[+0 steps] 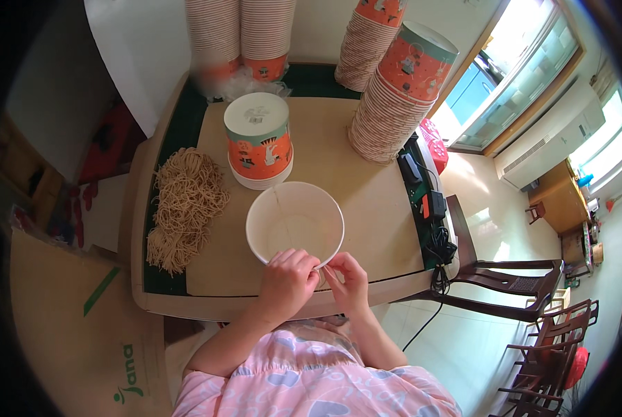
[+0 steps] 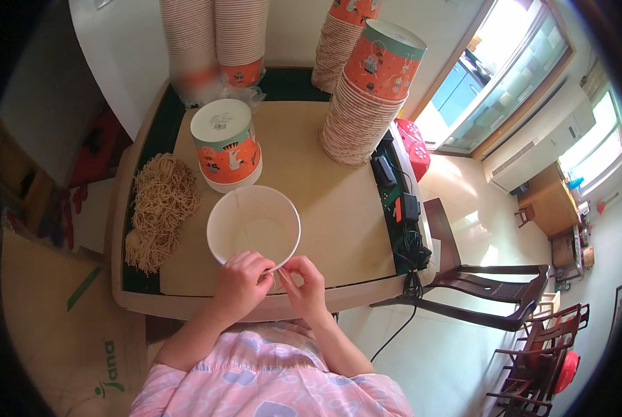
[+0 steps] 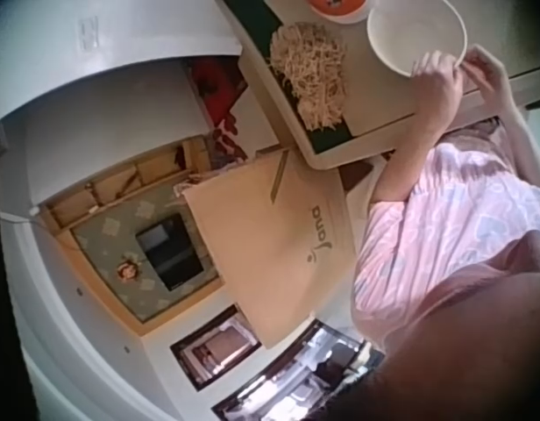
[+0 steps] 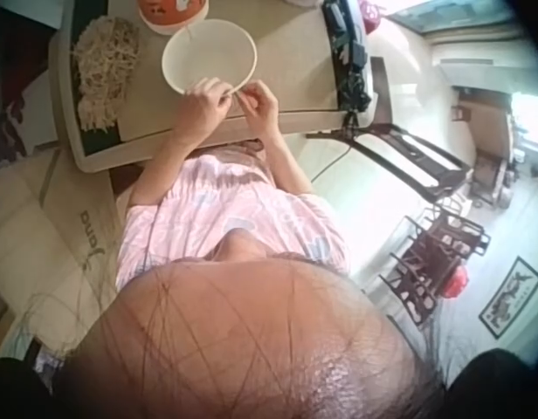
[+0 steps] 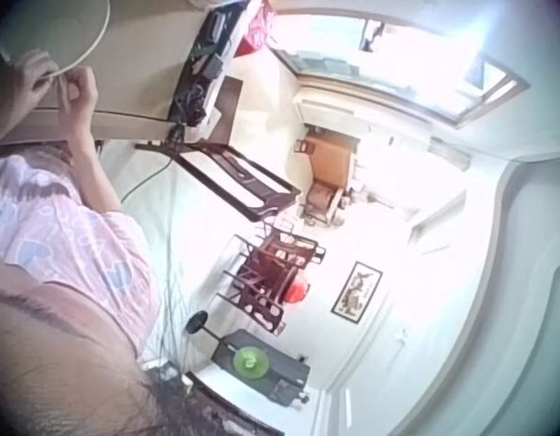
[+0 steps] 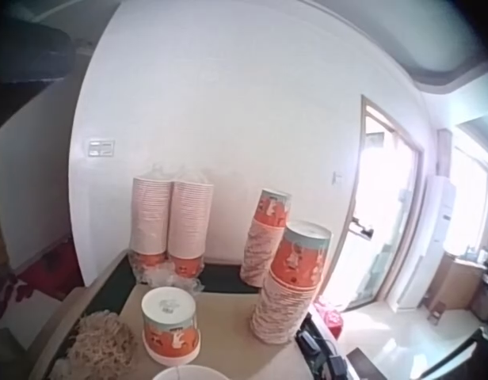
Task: Attaching handles to paper buckets by threading strings through pre-punched holes.
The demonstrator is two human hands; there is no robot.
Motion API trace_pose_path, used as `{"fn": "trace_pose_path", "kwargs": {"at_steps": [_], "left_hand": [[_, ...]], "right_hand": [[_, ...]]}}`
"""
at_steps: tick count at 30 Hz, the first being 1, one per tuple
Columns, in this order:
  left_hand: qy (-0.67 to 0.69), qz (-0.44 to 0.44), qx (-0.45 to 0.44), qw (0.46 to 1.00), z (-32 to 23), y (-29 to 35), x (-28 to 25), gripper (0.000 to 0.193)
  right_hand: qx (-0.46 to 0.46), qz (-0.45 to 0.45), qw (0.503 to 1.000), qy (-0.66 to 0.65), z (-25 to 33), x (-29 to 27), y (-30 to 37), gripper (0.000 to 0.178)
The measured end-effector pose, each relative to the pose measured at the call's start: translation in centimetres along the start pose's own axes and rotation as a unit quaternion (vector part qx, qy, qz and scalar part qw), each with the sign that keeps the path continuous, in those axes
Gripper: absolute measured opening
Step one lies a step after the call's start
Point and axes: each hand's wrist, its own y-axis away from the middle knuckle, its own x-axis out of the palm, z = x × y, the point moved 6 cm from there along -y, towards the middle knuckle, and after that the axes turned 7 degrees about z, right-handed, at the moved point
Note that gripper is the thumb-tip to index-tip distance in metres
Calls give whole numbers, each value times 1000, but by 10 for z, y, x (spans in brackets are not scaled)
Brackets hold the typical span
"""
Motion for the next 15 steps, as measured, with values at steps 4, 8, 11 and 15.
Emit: {"fn": "trace_pose_path", "kwargs": {"at_steps": [4,8,11,15], "left_hand": [[2,7,-7,1000,0,0,6,12],[3,11,-16,1000,2,0,9,12],[-2,11,-17,1000,2,-1,12,11],[-9,10,-16,1000,0,-1,13,11]], "right_hand": [[9,2,1000,20,-3,-2,1,9],[5,-2,1000,8,-5,-1,2,9],[0,-1,1000,14,-7,-3,2,10],[4,-2,1000,14,-8,-5,3,10]]}}
